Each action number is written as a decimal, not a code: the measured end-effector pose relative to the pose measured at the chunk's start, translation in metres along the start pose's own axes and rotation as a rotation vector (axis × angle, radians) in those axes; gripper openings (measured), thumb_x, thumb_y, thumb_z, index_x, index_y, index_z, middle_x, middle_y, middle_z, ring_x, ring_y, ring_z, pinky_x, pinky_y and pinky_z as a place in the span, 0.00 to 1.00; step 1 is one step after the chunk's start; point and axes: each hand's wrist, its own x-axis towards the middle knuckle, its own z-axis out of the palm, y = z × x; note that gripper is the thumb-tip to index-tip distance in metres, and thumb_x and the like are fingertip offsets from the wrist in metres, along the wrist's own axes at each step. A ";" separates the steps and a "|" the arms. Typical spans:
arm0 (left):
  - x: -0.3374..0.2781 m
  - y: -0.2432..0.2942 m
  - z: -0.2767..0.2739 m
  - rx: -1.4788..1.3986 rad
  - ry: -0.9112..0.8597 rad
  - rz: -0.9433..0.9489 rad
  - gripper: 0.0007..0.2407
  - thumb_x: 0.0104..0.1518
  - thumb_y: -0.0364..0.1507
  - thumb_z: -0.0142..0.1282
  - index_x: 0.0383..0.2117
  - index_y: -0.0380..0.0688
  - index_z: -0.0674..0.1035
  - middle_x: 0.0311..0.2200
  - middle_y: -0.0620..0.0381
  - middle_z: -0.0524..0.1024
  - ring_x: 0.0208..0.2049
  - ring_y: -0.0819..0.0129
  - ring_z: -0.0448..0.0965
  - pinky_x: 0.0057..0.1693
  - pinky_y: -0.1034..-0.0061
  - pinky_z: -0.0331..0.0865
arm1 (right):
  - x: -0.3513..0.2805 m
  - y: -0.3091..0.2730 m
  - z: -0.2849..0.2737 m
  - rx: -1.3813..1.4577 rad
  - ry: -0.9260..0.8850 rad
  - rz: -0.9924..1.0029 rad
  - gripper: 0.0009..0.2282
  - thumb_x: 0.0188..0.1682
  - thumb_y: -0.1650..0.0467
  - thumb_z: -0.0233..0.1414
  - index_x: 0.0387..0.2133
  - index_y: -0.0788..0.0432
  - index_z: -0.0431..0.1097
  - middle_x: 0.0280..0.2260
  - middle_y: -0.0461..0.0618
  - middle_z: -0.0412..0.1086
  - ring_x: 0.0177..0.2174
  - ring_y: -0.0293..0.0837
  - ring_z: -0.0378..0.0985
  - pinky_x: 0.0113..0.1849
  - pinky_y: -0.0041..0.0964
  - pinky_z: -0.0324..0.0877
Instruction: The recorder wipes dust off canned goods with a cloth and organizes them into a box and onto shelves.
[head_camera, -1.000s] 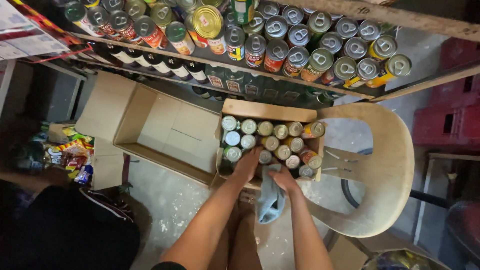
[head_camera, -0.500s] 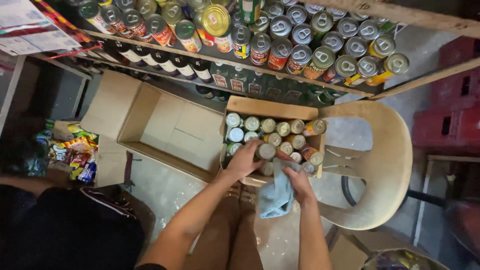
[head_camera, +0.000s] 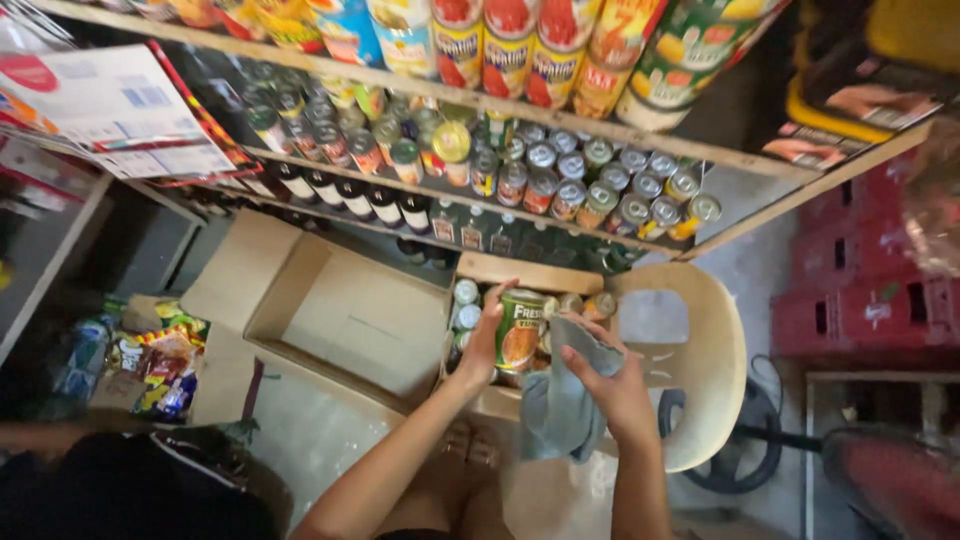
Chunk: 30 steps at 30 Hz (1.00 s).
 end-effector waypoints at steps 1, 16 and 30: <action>0.000 0.011 0.009 0.005 -0.007 0.019 0.28 0.67 0.50 0.43 0.68 0.48 0.62 0.52 0.49 0.74 0.47 0.66 0.79 0.52 0.72 0.75 | -0.002 0.004 0.000 -0.001 -0.002 -0.021 0.18 0.45 0.71 0.60 0.51 0.61 0.75 0.48 0.46 0.76 0.49 0.39 0.73 0.53 0.35 0.65; 0.004 0.051 0.058 -0.296 0.116 -0.444 0.27 0.69 0.54 0.46 0.57 0.42 0.71 0.37 0.56 0.77 0.31 0.67 0.78 0.34 0.72 0.73 | -0.059 -0.064 0.024 -0.364 0.164 -0.580 0.24 0.40 0.78 0.54 0.52 0.51 0.75 0.44 0.53 0.67 0.44 0.49 0.75 0.47 0.36 0.68; 0.010 0.082 0.068 -0.253 -0.029 -0.156 0.18 0.72 0.42 0.47 0.55 0.41 0.71 0.45 0.49 0.76 0.44 0.64 0.80 0.48 0.68 0.75 | -0.047 -0.094 0.032 -0.532 0.241 -0.684 0.29 0.35 0.79 0.54 0.54 0.45 0.74 0.42 0.54 0.66 0.38 0.50 0.71 0.42 0.38 0.69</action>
